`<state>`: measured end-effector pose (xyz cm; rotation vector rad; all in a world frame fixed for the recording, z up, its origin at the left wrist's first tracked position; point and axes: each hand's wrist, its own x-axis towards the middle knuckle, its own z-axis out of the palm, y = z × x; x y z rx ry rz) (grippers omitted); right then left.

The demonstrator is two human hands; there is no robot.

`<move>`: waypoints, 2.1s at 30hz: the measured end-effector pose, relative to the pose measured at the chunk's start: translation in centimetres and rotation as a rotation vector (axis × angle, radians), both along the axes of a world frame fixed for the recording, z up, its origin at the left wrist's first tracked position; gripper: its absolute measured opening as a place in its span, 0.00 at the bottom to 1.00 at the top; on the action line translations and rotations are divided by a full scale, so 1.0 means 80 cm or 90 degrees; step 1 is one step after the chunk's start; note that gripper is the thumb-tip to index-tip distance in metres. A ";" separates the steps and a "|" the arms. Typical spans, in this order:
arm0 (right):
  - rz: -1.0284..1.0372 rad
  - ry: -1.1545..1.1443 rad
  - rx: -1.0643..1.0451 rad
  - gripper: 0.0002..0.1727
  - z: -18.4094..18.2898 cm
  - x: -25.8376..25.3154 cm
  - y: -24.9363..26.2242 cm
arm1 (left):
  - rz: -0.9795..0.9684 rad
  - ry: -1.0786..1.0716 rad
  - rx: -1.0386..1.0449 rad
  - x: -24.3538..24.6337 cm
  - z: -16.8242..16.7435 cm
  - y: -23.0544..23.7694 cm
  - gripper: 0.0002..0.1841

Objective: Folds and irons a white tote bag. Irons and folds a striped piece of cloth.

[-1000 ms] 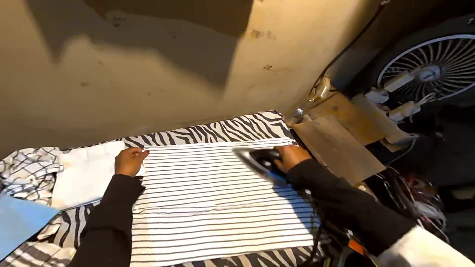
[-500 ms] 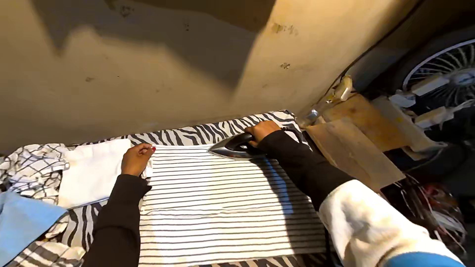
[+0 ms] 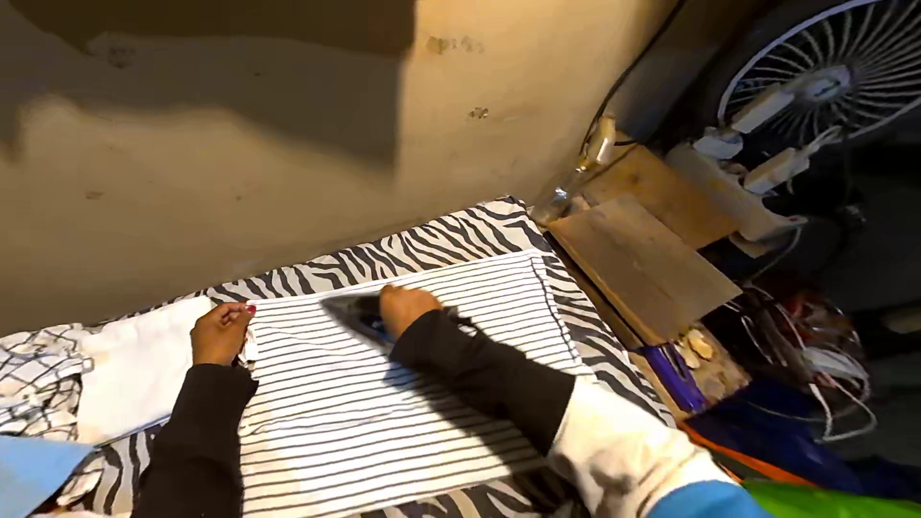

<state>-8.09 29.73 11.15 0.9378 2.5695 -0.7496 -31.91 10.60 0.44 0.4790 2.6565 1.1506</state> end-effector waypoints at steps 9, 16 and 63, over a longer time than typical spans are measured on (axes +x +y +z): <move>-0.300 -0.074 0.159 0.21 -0.015 0.113 0.156 | -0.104 0.179 -0.160 0.058 0.051 0.036 0.19; -0.287 -0.068 0.209 0.20 -0.011 0.094 0.184 | -0.470 0.297 -0.194 0.161 -0.032 0.119 0.32; -0.457 -0.119 0.001 0.39 -0.010 0.350 0.042 | -0.889 0.368 0.112 0.330 0.027 0.361 0.13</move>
